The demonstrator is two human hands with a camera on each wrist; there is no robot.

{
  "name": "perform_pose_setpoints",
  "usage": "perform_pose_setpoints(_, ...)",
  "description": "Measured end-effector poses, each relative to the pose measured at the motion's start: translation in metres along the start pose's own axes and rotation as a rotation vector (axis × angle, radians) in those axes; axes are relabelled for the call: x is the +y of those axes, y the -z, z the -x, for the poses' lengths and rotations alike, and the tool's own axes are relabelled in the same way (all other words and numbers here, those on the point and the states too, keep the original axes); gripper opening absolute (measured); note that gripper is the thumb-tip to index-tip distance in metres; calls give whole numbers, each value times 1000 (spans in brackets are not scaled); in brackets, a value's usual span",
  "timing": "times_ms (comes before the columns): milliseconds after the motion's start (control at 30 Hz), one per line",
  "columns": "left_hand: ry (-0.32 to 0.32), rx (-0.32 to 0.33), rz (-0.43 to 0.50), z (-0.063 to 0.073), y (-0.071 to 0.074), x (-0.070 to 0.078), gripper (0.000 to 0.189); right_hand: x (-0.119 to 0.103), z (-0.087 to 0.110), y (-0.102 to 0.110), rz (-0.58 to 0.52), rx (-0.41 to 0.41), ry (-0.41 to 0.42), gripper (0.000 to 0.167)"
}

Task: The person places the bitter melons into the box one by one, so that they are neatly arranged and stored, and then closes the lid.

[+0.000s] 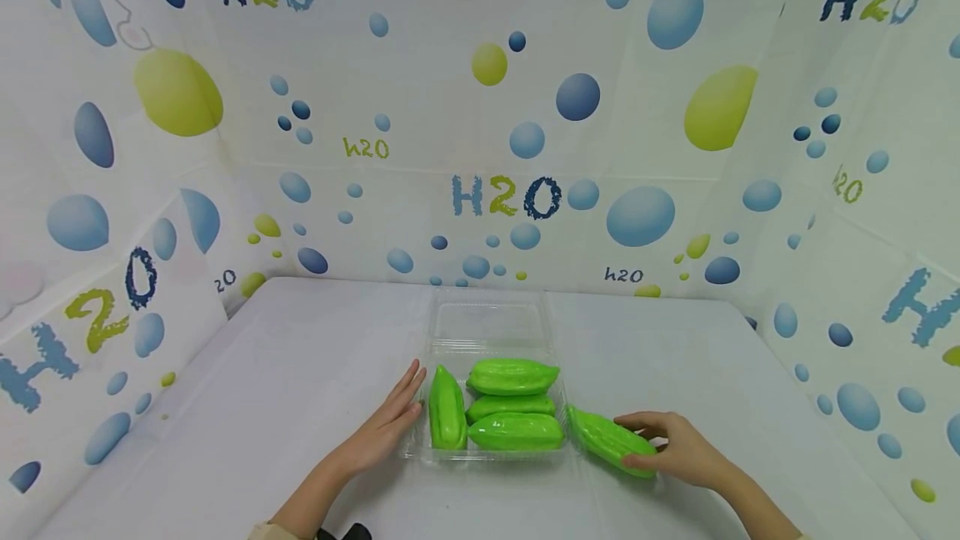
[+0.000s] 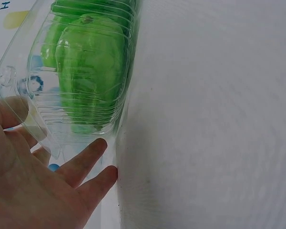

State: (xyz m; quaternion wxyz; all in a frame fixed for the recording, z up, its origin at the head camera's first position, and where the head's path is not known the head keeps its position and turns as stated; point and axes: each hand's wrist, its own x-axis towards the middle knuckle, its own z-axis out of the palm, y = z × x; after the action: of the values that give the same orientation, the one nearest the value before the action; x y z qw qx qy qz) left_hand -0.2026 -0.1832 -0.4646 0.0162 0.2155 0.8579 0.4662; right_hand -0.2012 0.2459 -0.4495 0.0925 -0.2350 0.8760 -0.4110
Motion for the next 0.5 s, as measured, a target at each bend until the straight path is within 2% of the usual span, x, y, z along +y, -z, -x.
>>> perform_pose_setpoints(500, 5, 0, -10, 0, 0, -1, 50, -4, 1, 16, 18, 29, 30, 52)
